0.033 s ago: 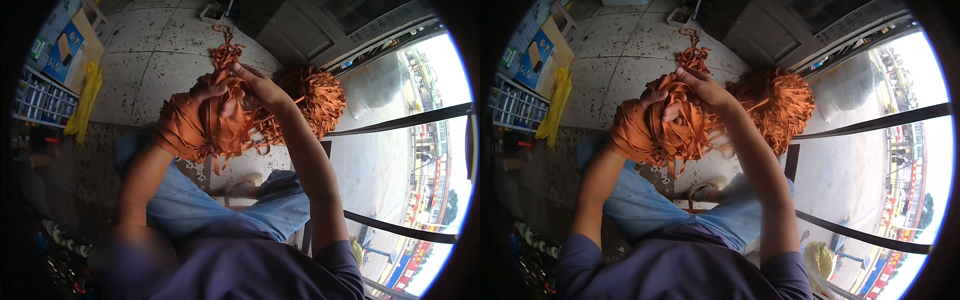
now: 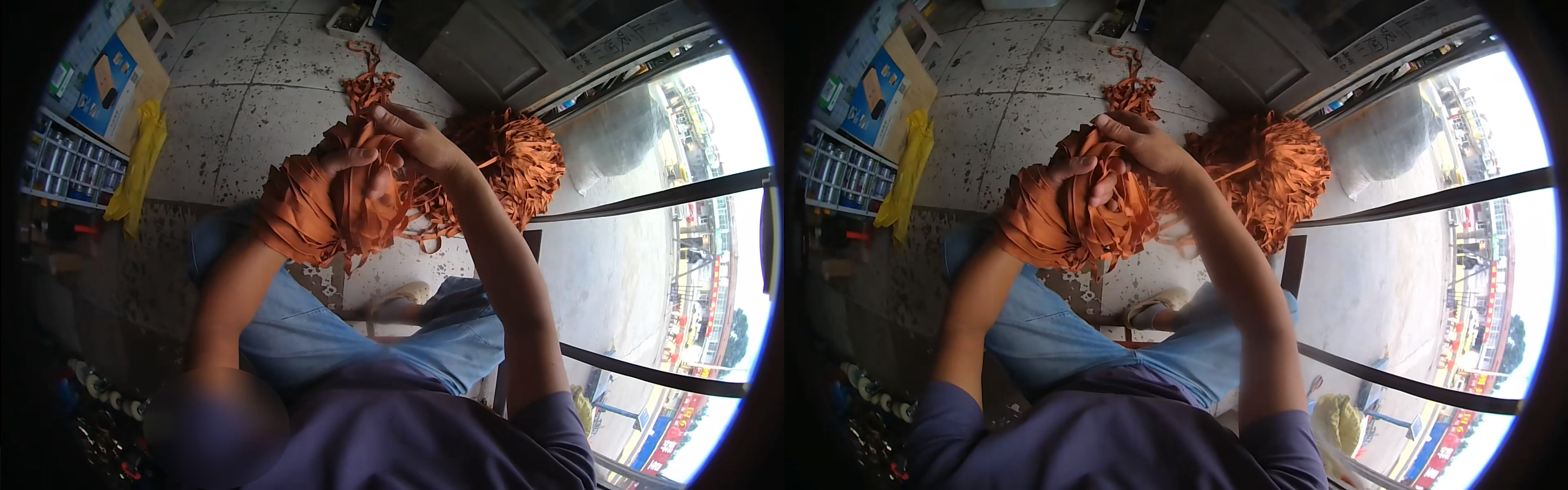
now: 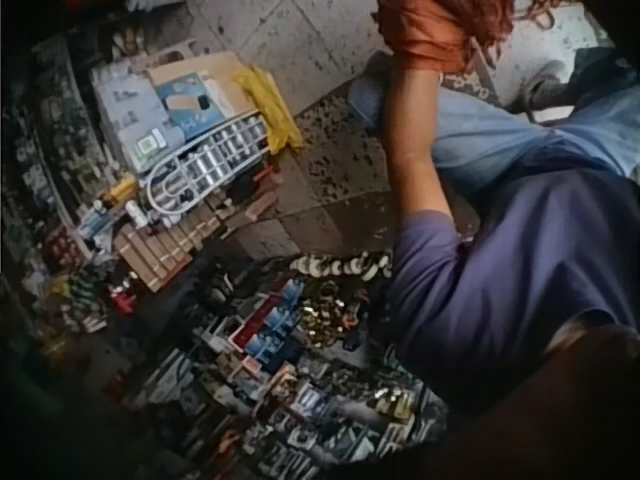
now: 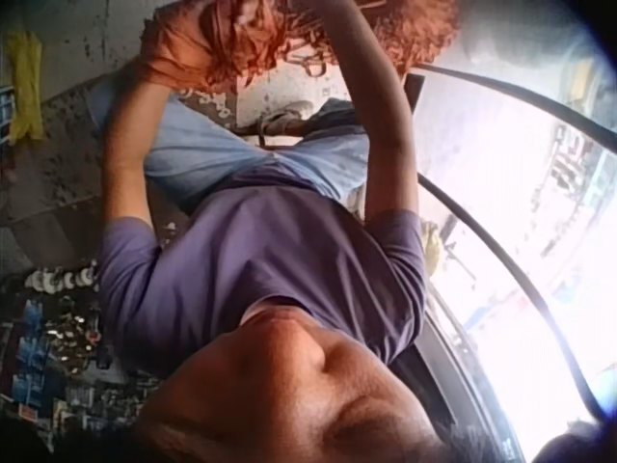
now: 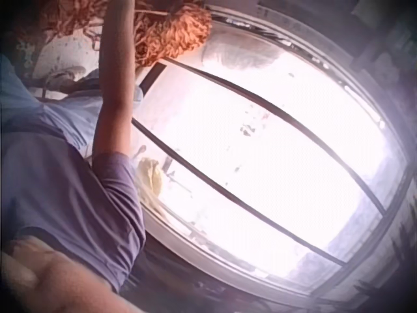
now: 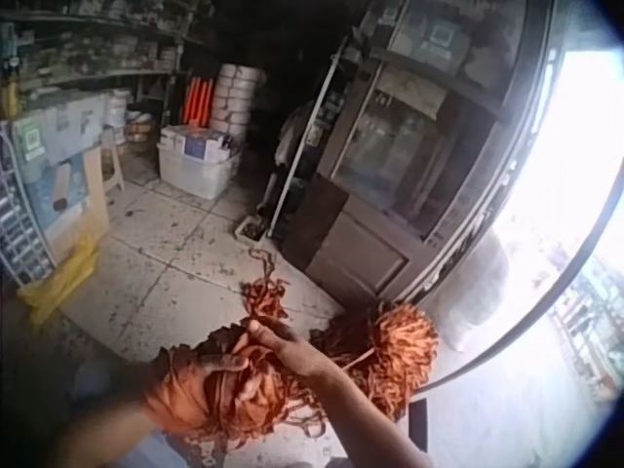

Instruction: The person sits on the floor and gathers loose orange straps, repeatedly pulling and folding them into a compact bundle. The person then stands, carries the bundle to a white sack, and places it inside.

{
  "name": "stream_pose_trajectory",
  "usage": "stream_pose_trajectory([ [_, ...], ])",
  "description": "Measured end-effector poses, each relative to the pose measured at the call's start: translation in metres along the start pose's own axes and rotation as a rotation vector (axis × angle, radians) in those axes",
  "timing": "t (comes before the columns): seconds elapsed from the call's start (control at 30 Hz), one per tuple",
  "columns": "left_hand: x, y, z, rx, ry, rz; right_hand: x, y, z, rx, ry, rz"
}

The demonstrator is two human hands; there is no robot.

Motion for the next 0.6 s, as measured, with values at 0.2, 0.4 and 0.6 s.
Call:
stream_pose_trajectory([
  [0.2,-0.014,0.006,-0.007,0.088,-0.003,-0.133,-0.014,-0.018,0.005,0.086,0.332,-0.037],
  [0.4,-0.004,0.016,-0.011,0.060,0.334,-0.122,-0.011,-0.034,0.021,0.006,0.266,0.100],
  [0.6,0.068,0.019,0.079,-0.464,0.298,-0.417,0.072,0.077,0.142,-0.081,0.474,0.378],
])
Point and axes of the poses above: each hand's wrist, its own y-axis away from the middle knuckle, its own x-axis out of the back of the hand, z = x × y, the point moved 2 cm from there along -y, towards the middle knuckle, and after that the axes turned 15 degrees about -z, right-handed, at the moved point
